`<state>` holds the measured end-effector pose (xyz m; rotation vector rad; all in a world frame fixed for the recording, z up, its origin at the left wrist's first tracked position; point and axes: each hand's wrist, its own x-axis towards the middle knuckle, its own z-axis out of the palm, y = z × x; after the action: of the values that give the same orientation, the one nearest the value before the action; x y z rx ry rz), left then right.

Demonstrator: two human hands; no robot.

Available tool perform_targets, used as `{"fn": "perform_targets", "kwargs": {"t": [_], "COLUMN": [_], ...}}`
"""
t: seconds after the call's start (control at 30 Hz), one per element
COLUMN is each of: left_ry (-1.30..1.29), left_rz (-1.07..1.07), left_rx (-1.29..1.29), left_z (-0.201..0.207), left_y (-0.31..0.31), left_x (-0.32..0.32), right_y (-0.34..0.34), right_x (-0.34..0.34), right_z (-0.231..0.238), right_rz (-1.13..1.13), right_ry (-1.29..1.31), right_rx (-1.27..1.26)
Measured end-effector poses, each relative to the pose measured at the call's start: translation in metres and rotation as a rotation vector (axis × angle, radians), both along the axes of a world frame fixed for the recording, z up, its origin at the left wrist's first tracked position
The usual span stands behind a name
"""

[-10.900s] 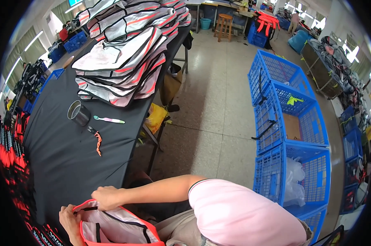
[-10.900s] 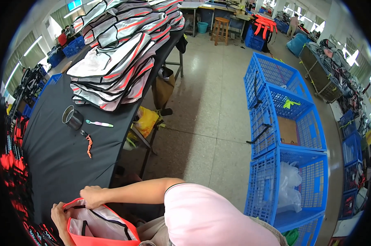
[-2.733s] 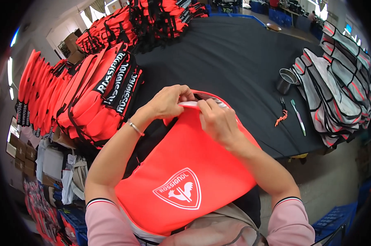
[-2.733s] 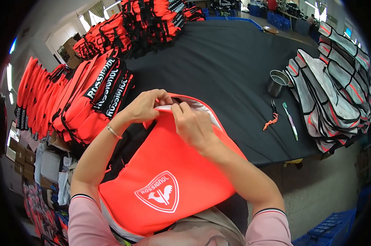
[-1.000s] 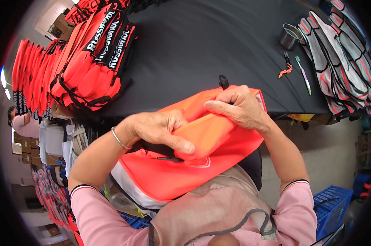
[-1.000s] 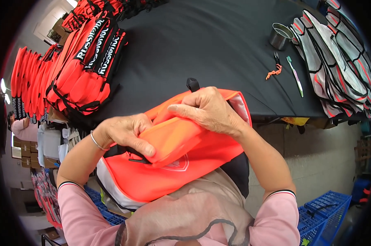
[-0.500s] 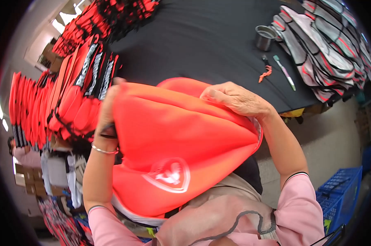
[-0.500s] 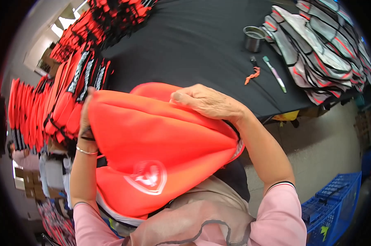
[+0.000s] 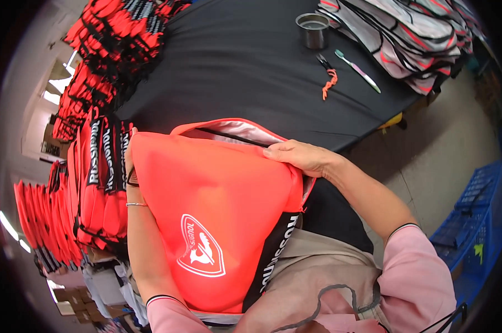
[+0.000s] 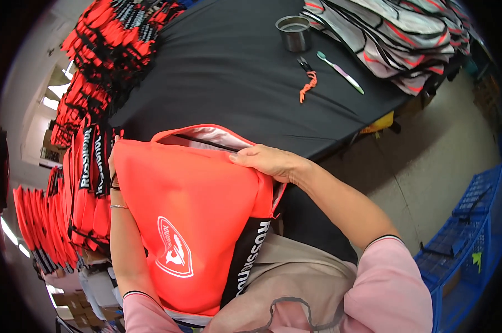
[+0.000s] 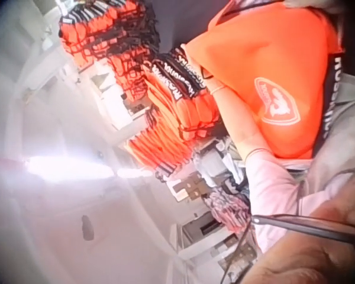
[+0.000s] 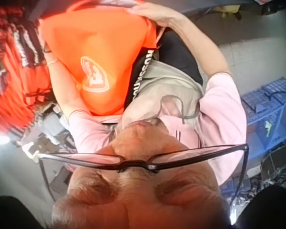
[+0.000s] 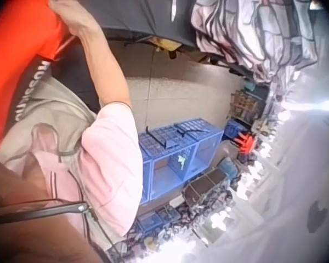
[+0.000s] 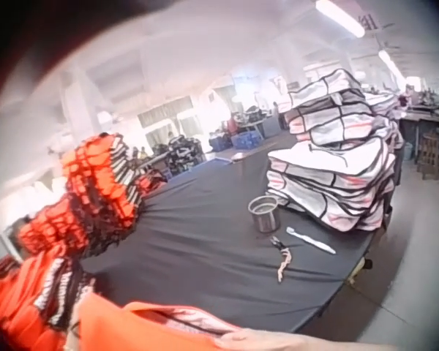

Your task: Inspecting and folding a red backpack at a manufacturing workstation.

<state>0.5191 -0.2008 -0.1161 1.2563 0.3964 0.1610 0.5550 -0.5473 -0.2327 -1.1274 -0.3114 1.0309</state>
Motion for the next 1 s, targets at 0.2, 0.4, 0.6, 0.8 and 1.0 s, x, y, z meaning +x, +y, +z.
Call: {"fn": "perform_targets", "kwargs": {"t": [0.2,0.4,0.6,0.8,1.0], "left_ry": [0.075,-0.243,0.038,0.098,0.151], "left_rz": [0.184,0.476,0.066,-0.031,-0.046], "left_rx": [0.168,1.171,2.015,1.793,1.797], "left_z": [-0.017,0.013,-0.062,-0.161,-0.167], "left_y": [0.032,-0.034,-0.075,-0.064,-0.051], "left_x": [0.016,-0.069,-0.083,-0.037,-0.022], "right_y": [-0.012,-0.025,-0.011,0.014,-0.024], "right_x": [-0.001,-0.005,-0.022,-0.058,-0.051], "right_z": [-0.001,0.003,0.015,0.046,0.035], "right_rz": [0.032,-0.124,-0.261,-0.378,-0.326], "right_ry": [-0.331,-0.373,0.167,0.682,0.245], "right_rx": [-0.338,-0.348,0.298,0.731,0.623]}}
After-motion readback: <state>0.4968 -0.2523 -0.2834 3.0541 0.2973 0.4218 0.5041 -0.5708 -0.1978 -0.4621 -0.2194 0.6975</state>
